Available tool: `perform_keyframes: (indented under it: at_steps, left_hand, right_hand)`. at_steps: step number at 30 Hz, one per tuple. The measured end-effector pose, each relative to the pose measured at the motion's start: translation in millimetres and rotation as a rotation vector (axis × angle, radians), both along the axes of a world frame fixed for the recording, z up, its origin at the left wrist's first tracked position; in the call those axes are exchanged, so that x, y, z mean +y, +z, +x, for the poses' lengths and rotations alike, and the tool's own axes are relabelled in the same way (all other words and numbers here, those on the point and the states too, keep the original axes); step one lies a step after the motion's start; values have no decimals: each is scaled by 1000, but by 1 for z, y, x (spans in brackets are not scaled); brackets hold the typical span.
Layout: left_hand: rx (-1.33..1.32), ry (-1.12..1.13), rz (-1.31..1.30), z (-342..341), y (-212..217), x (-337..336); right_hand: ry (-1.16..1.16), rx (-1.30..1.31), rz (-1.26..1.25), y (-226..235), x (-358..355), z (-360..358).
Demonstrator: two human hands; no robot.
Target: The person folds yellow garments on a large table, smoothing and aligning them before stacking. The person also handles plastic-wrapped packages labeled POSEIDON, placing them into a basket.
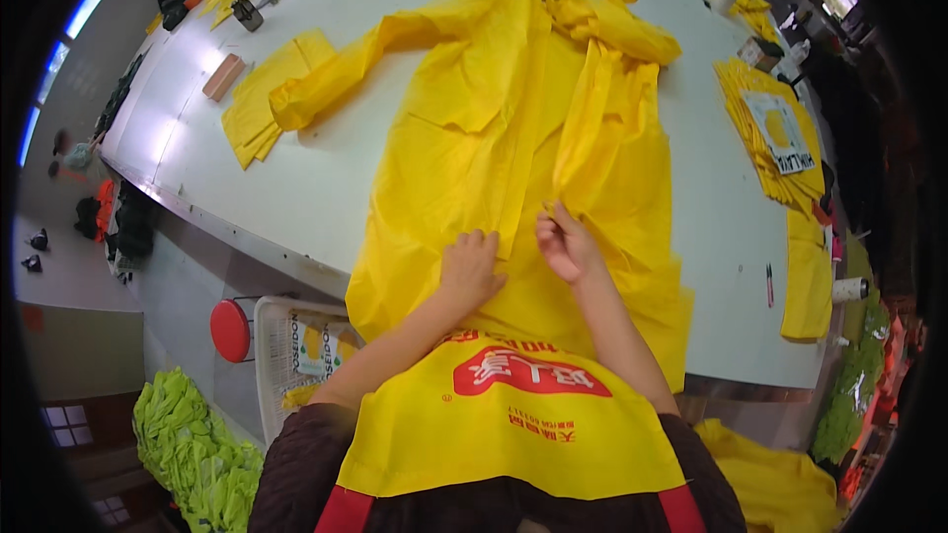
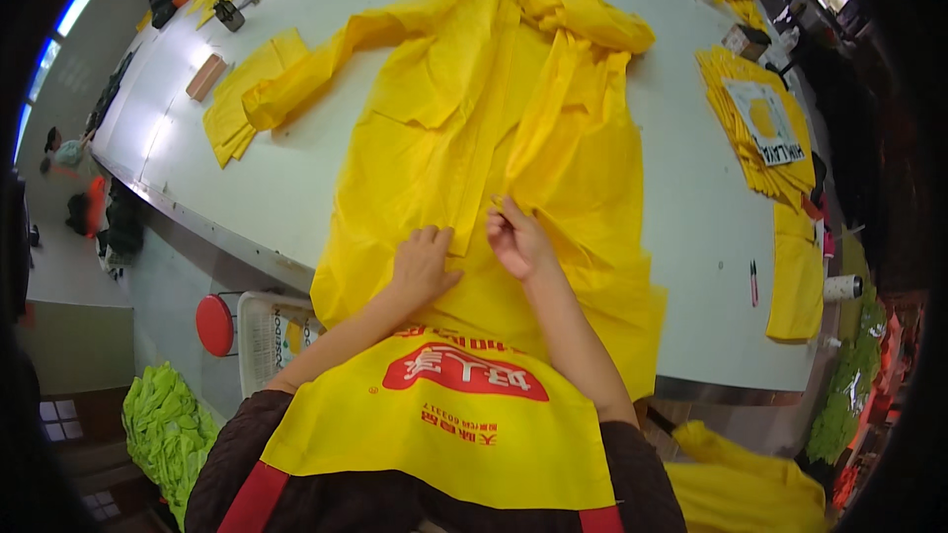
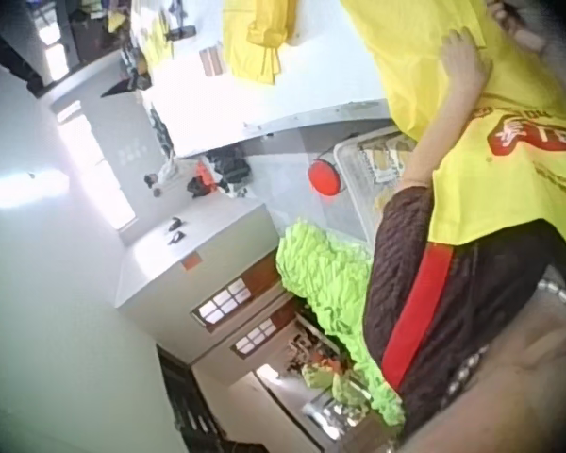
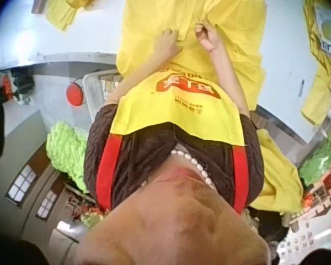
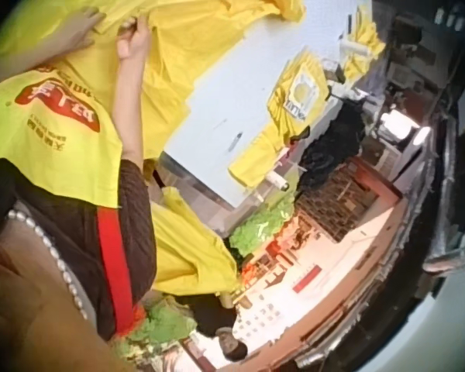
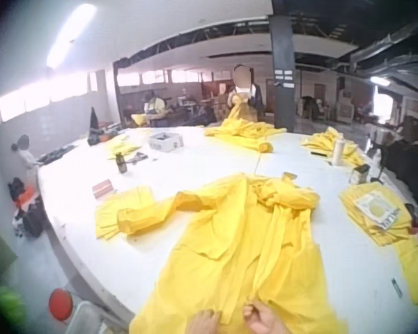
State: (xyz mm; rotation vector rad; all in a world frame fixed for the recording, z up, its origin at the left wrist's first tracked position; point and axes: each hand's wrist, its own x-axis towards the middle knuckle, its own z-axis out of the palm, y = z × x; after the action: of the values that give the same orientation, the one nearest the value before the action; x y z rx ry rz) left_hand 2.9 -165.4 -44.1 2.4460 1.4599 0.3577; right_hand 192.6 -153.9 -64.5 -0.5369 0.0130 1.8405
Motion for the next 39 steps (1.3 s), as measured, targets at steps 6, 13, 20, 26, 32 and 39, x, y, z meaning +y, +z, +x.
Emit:
perform_keyframes:
  at_steps: [6,13,20,26,32,39]
  left_hand:
    - [11,58,-8,-23,-32,8]
    - [-205,-93,319,-13,-29,17]
    - [-335,-175,320,2,-30,6]
    - [-299,-230,159,-5,-6,-5]
    - [-469,-35,-521,-24,39,-43]
    - [-2107,355,-1208,-48,47,-23]
  right_hand:
    - [-37,-433,-168,-50,6,-52]
    - [108,-465,-167,-62,13,-45]
    - [286,-656,-133,-37,27,-50]
    - [329,-785,-72,-9,2,-48]
    - [-14,-559,-82,7,-8,-43]
    - [-149,-323,58,68,-13,-31]
